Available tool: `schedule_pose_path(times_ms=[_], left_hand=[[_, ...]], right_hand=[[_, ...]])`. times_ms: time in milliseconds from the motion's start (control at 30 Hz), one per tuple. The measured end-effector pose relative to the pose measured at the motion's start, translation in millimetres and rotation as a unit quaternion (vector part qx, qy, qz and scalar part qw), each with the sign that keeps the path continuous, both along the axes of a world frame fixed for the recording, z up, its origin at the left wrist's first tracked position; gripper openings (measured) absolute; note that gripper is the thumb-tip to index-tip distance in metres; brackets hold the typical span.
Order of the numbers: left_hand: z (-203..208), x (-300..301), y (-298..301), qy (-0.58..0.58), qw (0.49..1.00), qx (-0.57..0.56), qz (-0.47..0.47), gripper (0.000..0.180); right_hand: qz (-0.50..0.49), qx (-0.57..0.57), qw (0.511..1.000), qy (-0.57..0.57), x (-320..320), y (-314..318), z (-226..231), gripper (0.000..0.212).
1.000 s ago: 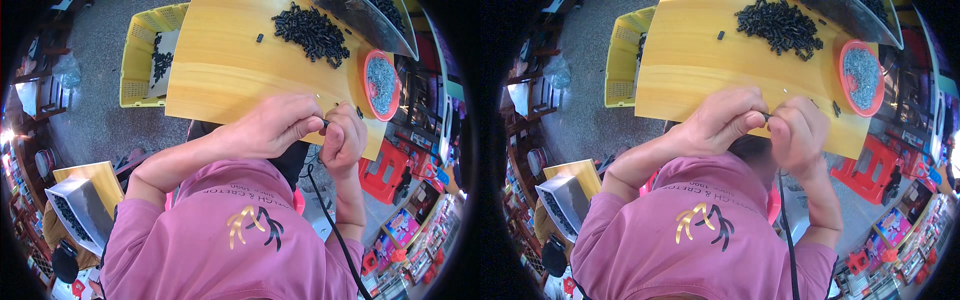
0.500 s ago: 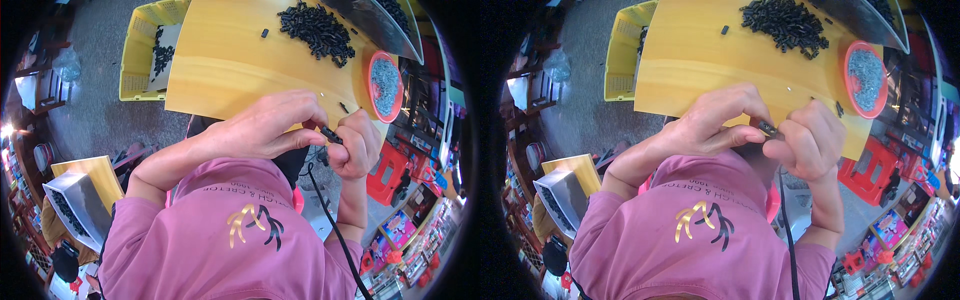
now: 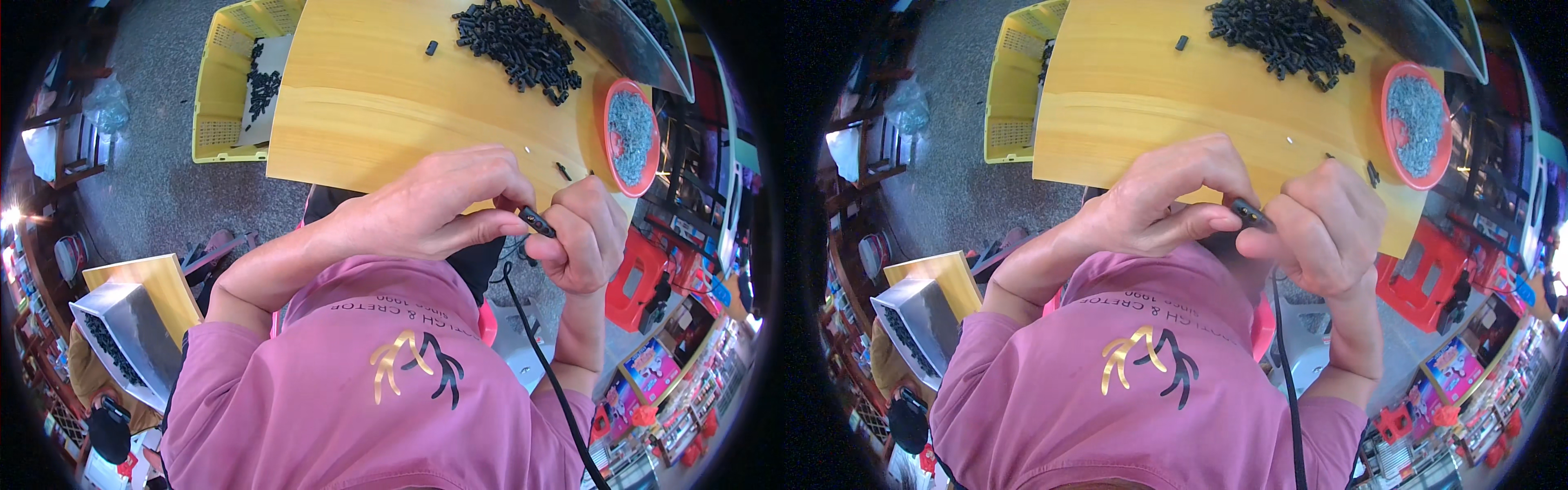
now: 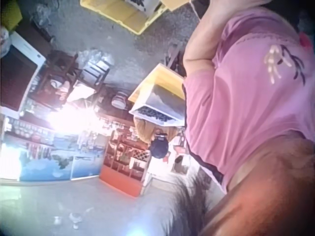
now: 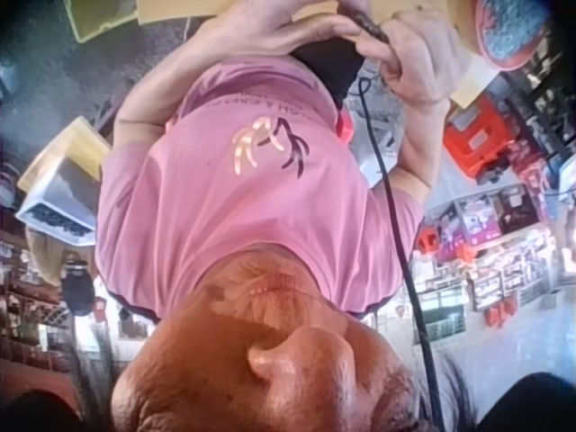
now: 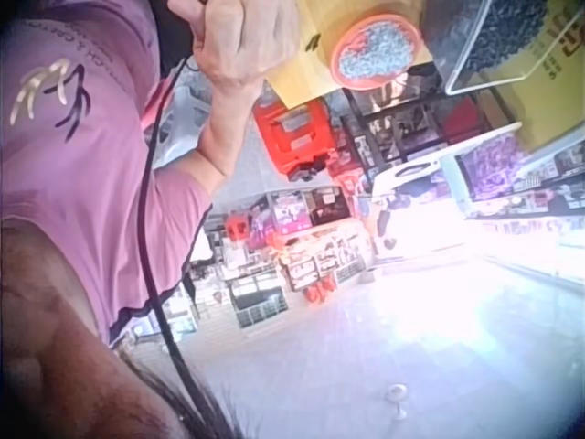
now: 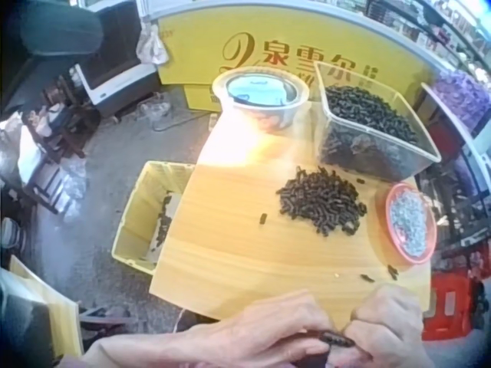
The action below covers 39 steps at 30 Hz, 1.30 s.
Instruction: The person assembles small components by inserting metal pins into black plastic pieces by hand, fitting the parts together, and placing the assembled pieces into a yellow bin.
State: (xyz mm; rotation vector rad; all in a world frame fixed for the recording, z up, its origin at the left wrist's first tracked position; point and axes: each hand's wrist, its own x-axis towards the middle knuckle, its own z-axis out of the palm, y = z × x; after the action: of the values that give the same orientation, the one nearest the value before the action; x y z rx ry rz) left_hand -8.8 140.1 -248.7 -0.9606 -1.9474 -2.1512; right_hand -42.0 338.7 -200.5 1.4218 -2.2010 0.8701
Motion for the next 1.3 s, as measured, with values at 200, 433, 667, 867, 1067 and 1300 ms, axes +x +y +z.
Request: schedule_pose_path(times_ms=[200, 433, 667, 867, 1067, 1300], left_hand=[[0, 3, 0, -0.047, 0.999, 0.005, -0.015, 0.019], [-2, 5, 5, -0.073, 0.997, 0.024, -0.006, 0.021], [-6, 3, 11, -0.055, 0.997, 0.050, 0.036, 0.022], [-8, -4, 12, 0.009, 0.998, 0.017, 0.057, 0.022], [1, -10, 6, 0.015, 0.996, -0.044, 0.077, 0.028], [17, -17, -1, 0.074, 0.989, -0.108, 0.073, 0.029]], right_hand=[[0.004, 0.013, 1.000, 0.003, -2, 0, 2, 0.042], [-0.048, -0.068, 0.988, -0.130, 6, 5, -8, 0.045], [0.010, -0.229, 0.780, -0.582, 29, -1, -25, 0.064], [0.035, -0.261, 0.659, -0.705, 36, -3, -27, 0.068], [0.025, -0.308, 0.587, -0.748, 39, -5, -25, 0.066], [-0.002, -0.334, 0.570, -0.751, 41, -3, -21, 0.069]])
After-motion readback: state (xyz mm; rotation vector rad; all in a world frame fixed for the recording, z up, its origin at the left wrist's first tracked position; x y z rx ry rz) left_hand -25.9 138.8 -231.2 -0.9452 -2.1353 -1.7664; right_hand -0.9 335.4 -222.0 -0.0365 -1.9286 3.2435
